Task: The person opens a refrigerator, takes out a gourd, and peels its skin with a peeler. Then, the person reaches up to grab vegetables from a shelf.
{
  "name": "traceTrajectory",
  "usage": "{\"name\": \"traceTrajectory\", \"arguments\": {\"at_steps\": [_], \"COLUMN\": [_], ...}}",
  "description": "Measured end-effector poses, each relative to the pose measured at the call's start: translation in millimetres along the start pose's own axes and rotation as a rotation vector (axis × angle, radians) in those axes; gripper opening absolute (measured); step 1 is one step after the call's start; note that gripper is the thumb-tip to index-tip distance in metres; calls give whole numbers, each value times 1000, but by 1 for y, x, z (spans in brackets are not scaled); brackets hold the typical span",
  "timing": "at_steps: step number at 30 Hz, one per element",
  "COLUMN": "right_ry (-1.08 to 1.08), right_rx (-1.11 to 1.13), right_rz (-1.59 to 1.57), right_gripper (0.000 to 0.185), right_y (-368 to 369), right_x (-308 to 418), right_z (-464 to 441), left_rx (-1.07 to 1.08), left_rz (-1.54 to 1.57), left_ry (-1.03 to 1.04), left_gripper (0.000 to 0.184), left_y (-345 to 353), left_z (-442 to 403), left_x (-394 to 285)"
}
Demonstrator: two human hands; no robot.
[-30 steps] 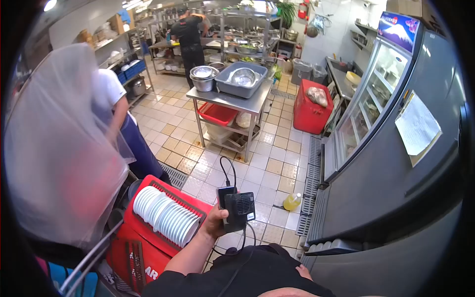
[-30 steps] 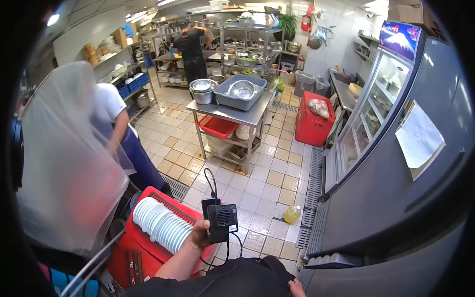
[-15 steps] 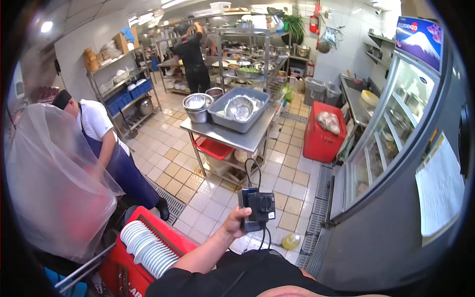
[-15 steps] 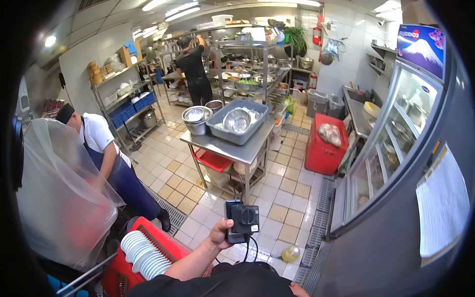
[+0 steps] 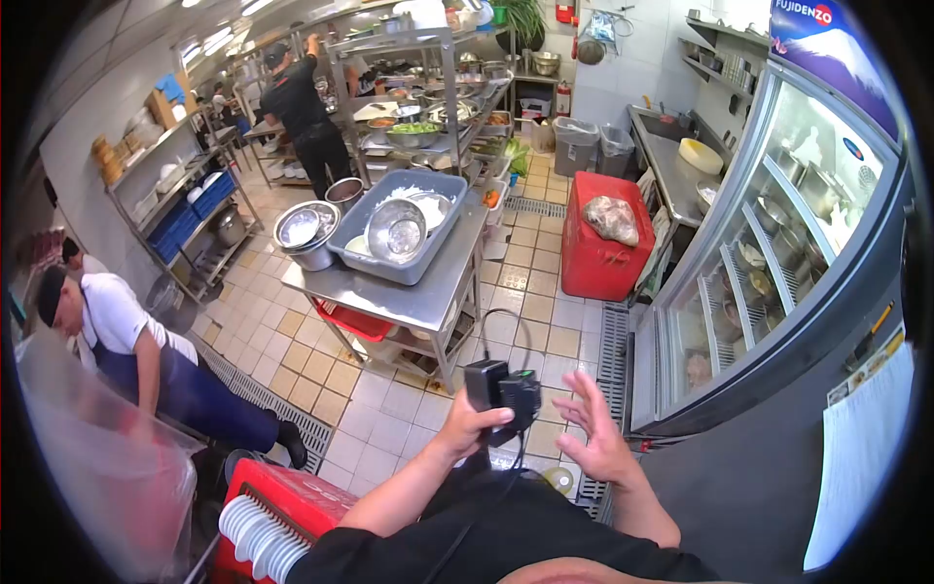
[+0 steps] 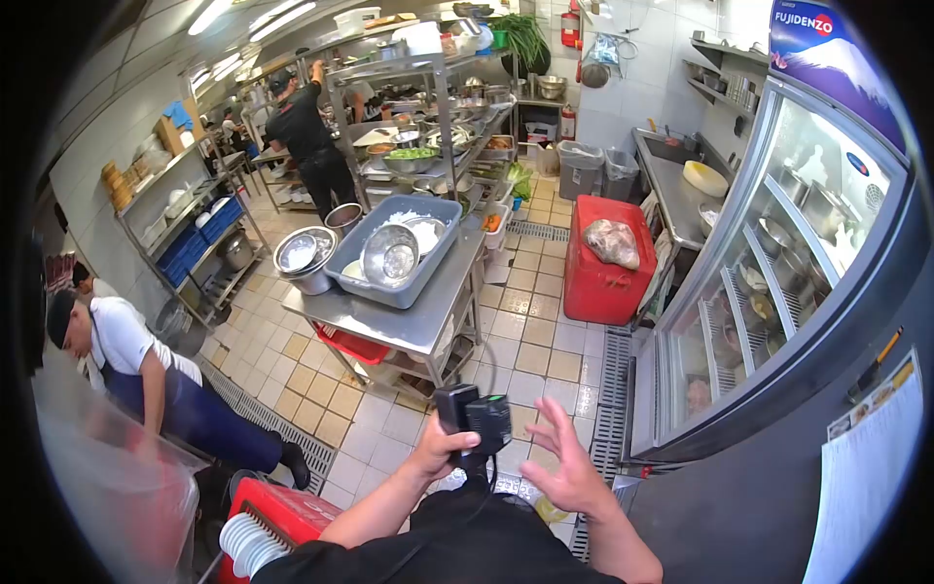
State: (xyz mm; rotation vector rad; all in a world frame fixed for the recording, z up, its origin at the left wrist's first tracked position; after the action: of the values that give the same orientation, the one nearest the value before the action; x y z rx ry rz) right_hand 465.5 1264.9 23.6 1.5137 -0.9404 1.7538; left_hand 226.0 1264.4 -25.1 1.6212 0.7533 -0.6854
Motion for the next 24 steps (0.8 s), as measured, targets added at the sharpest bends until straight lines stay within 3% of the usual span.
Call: {"name": "traceTrajectory", "arguments": {"at_steps": [3,5,6,7,9,11,14,15,17,19,24], "right_ry": [-76,-110,-106,-117,81,47,167,120,220,256,308], "right_rx": [-265,-390,-375,-383,-296,-296,-451,-528,-637,-767,-884], "right_rz": [92,139,-183,-163,-156,-91,93,205,191,394,192], "right_gripper": [115,112,111,111,119,118,121,122,121,120,108], "right_y": [22,20,17,5,-12,-20,-35,-44,-56,-84,-159], "right_x": [8,-13,-16,-17,-29,-40,-35,-40,-11,-41,-100], "right_z": [-62,-100,-121,-140,-172,-213,-254,-266,-286,-309,-381], "left_rx": [105,141,115,95,92,92,44,13,55,99,104], "left_rz": [-138,-165,-208,-216,-191,-290,-271,-255,-269,-297,-346], "left_ry": [41,34,52,43,46,69,25,-5,-97,-157,-270], "left_gripper": [71,73,74,75,76,75,82,85,90,92,94], "left_y": [-15,-31,-39,-39,-56,-77,-73,-73,-67,-73,-74], "left_z": [-61,-106,-128,-147,-185,-224,-270,-284,-313,-343,-420], "left_x": [18,31,34,27,35,51,68,75,80,106,152]}}
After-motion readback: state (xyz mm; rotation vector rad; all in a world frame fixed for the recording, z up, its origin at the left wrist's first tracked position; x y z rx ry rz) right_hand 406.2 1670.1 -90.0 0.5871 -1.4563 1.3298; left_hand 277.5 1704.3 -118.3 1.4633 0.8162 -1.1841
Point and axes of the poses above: each hand's wrist, its own z-axis away from the middle knuckle, its own y-axis out of the palm, x = y × z, the point moved 1 cm from there along -z, towards the middle knuckle, and after that the axes turned 12 degrees about y, right-handed, at the moved point
